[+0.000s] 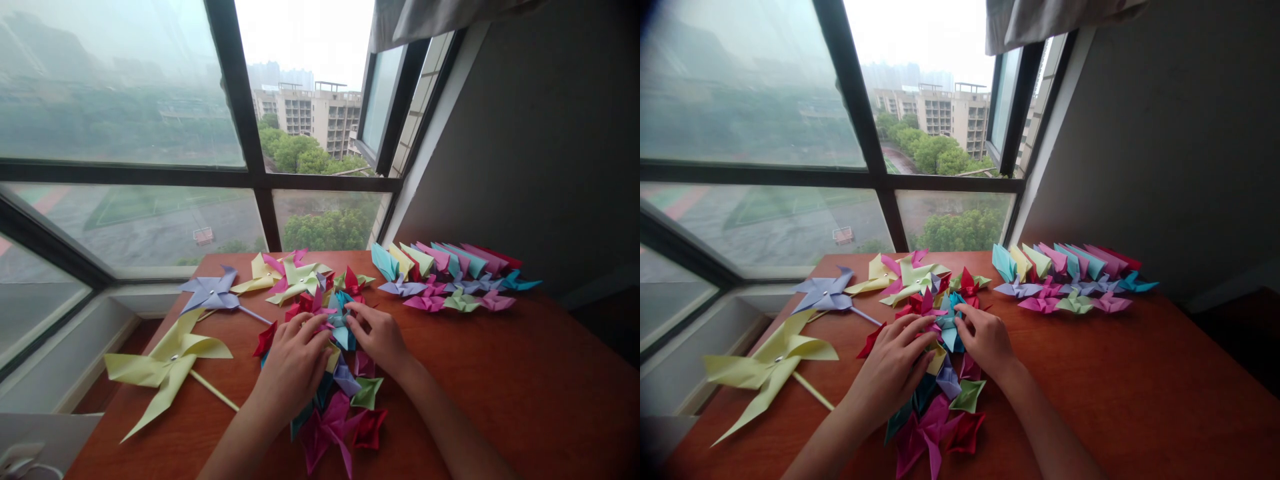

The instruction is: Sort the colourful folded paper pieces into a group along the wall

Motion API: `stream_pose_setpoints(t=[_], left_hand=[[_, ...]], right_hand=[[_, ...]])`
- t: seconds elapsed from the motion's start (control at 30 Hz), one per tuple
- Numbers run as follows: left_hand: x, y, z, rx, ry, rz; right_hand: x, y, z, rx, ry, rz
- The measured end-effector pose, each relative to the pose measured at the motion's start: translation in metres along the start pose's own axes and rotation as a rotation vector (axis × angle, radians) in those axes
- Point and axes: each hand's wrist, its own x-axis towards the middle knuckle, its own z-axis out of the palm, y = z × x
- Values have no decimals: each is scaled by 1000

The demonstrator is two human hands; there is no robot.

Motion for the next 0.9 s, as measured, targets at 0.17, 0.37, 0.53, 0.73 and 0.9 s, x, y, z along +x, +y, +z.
stream_pose_setpoints(t=[0.17,0.37,0.53,0.73,0.9], left_hand=[[-1,-11,0,-38,146,-27],[-4,-15,-9,-156,392,-141],[-4,-3,-9,-138,278,-15],[-4,7,-2,-26,122,185],[-5,7,-1,-2,89,219]], right_hand=[[0,3,-2,58,77,-6],[-1,-5,-9,140,111,-16],[-7,-20,-7,363,-8,-29],[-7,-26,-2,449,57,57],[-6,-24,-4,580,101,144]])
